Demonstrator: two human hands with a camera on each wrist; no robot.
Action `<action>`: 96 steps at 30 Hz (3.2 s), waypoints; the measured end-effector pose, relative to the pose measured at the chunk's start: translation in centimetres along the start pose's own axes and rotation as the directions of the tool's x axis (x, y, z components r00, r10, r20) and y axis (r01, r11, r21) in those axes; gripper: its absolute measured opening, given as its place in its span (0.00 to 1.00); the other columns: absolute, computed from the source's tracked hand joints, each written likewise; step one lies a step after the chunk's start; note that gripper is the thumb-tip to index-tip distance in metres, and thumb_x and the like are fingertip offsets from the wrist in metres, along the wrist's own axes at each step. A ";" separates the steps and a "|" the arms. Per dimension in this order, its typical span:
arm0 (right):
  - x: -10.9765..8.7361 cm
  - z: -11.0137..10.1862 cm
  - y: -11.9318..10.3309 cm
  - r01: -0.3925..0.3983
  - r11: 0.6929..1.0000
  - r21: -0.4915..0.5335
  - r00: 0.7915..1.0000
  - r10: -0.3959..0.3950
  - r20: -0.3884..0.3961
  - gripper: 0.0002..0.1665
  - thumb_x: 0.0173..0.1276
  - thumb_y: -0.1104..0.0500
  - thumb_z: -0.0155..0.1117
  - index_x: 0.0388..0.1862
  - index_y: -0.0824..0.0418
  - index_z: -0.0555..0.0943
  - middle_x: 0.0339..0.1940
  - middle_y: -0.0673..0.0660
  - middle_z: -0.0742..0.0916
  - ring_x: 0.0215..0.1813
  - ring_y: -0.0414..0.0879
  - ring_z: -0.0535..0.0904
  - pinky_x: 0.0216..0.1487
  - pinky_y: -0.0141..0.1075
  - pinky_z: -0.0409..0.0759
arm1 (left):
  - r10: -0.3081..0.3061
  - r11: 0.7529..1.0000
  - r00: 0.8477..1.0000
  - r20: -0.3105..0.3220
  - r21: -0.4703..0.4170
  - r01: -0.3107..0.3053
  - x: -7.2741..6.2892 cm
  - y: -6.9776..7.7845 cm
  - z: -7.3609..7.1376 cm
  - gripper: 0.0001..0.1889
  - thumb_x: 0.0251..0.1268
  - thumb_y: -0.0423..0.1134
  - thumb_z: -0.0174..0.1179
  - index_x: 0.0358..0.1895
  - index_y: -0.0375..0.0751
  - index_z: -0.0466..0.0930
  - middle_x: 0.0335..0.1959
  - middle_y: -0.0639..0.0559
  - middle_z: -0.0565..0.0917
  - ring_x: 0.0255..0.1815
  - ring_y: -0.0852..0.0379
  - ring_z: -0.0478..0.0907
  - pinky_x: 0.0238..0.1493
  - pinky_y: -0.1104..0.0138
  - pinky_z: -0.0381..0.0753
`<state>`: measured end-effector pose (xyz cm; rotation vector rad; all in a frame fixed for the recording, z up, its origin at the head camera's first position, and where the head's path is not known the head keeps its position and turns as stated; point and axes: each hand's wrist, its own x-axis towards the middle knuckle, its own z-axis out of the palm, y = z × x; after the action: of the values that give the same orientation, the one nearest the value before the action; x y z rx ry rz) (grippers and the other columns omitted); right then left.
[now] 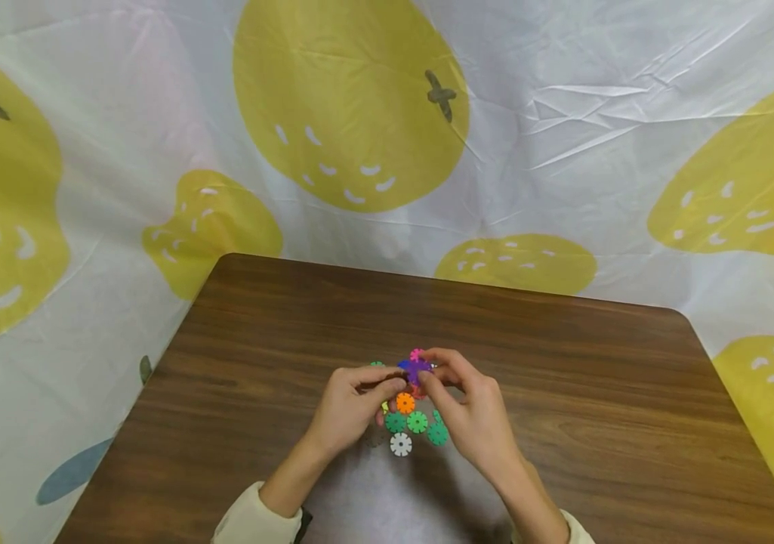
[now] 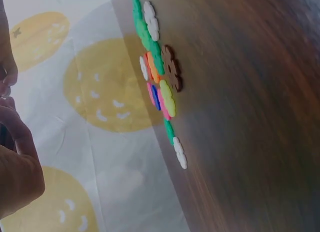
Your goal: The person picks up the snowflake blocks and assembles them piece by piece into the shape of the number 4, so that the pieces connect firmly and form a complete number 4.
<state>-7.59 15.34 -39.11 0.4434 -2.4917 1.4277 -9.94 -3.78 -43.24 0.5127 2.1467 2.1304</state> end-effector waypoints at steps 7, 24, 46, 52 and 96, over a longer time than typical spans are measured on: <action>0.0 0.1 0.0 -0.038 0.999 0.001 0.999 0.038 0.017 0.12 0.75 0.59 0.65 0.55 0.57 0.83 0.33 0.51 0.92 0.38 0.45 0.89 0.21 0.30 0.80 | 0.007 1.000 1.000 -0.008 -0.023 -0.007 -0.2 -0.2 0.1 0.11 0.71 0.33 0.64 0.48 0.29 0.88 0.27 0.33 0.85 0.16 0.64 0.74 0.19 0.70 0.80; 0.1 0.3 -0.2 -0.001 1.000 0.010 1.000 0.001 -0.009 0.11 0.73 0.63 0.66 0.53 0.60 0.85 0.29 0.52 0.91 0.35 0.41 0.88 0.27 0.30 0.77 | 0.111 0.994 0.990 -0.081 0.030 -0.109 -0.2 -0.6 0.8 0.08 0.70 0.33 0.65 0.42 0.30 0.89 0.27 0.36 0.88 0.18 0.65 0.77 0.18 0.68 0.80; -0.2 1.2 0.2 -0.142 0.987 0.078 0.986 0.134 0.099 0.11 0.76 0.59 0.65 0.54 0.57 0.84 0.31 0.47 0.91 0.39 0.39 0.87 0.49 0.34 0.86 | 0.067 0.998 0.998 0.006 -0.005 -0.067 -0.9 -1.3 -0.2 0.12 0.72 0.33 0.63 0.50 0.28 0.87 0.36 0.33 0.90 0.29 0.60 0.87 0.29 0.60 0.89; -0.5 1.7 0.6 -0.079 0.995 0.068 0.993 0.073 0.089 0.12 0.76 0.58 0.64 0.55 0.55 0.84 0.33 0.47 0.92 0.38 0.39 0.88 0.45 0.36 0.87 | -0.017 1.000 0.999 0.029 -0.001 0.017 -1.1 -0.9 -0.4 0.14 0.72 0.35 0.64 0.55 0.30 0.85 0.43 0.32 0.89 0.34 0.60 0.86 0.33 0.62 0.89; -2.0 0.7 7.2 0.010 0.926 -0.378 1.000 -0.004 0.014 0.18 0.64 0.61 0.77 0.52 0.61 0.86 0.33 0.48 0.88 0.39 0.43 0.86 0.47 0.46 0.86 | 0.029 0.999 0.999 -0.027 -0.022 -0.029 -0.9 -0.8 -2.1 0.13 0.71 0.31 0.64 0.52 0.24 0.83 0.34 0.30 0.88 0.29 0.63 0.86 0.30 0.71 0.85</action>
<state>-8.45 18.46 -45.90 0.3820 -2.6851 0.9049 -9.84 -6.08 -44.08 0.5197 2.1396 2.1856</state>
